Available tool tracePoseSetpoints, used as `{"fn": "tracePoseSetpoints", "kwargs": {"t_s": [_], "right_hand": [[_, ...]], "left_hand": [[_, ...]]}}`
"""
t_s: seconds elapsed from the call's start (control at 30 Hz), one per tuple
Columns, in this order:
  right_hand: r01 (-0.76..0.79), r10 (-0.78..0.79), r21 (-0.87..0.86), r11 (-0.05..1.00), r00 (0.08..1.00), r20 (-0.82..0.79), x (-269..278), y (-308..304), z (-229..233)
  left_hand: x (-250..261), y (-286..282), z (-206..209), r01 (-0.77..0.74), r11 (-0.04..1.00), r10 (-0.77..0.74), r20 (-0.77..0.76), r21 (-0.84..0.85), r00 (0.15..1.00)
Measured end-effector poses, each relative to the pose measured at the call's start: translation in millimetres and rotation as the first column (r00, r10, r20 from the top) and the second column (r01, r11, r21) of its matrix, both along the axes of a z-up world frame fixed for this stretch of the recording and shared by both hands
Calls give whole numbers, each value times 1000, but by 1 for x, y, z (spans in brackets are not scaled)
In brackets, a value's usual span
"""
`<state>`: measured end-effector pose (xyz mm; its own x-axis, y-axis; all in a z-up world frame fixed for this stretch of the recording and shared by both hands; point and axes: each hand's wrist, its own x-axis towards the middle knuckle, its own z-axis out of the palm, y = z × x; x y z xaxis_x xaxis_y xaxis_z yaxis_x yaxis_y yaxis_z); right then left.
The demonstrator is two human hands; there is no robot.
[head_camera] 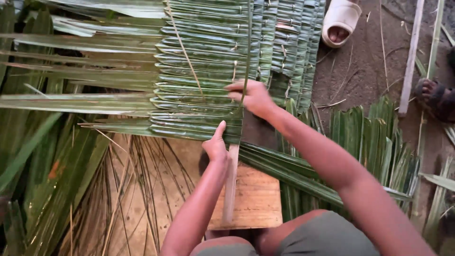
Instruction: Weaving palm leaves over a wooden guide to create a thatched panel or mat.
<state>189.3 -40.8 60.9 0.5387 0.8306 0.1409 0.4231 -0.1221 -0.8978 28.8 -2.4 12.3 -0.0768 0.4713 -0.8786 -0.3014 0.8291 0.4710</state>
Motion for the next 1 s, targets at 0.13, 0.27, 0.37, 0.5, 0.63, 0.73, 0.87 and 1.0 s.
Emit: {"fn": "tracePoseSetpoints", "kwargs": {"t_s": [0.13, 0.27, 0.37, 0.5, 0.63, 0.73, 0.87, 1.0], "right_hand": [[-213, 205, 13, 977, 956, 211, 2, 51, -49], [-267, 305, -165, 949, 908, 286, -16, 71, -40], [-224, 326, -246, 943, 766, 555, -21, 71, -45], [-159, 300, -255, 954, 517, 801, -26, 71, -57], [-180, 273, -206, 962, 676, 684, -21, 54, -42], [-182, 233, -153, 971, 858, 457, -17, 53, -22], [35, -21, -55, 998, 972, 236, 4, 45, 18], [182, -117, -245, 952, 959, 257, 14, -11, 0]], "left_hand": [[-2, 3, 24, 210, 974, -208, -35, 79, 978], [-1, 2, 35, 193, 967, -187, -51, 165, 981], [0, 4, 34, 189, 970, -186, -35, 151, 982], [-1, 3, 29, 143, 982, -144, 0, 123, 990], [1, -1, 49, 158, 984, -159, 11, 83, 987], [-4, 1, 42, 366, 929, -362, -80, 50, 929], [1, 3, 14, 148, 989, -149, 57, 17, 987], [-5, 2, 10, -51, 998, 56, 168, -35, 984]]}}
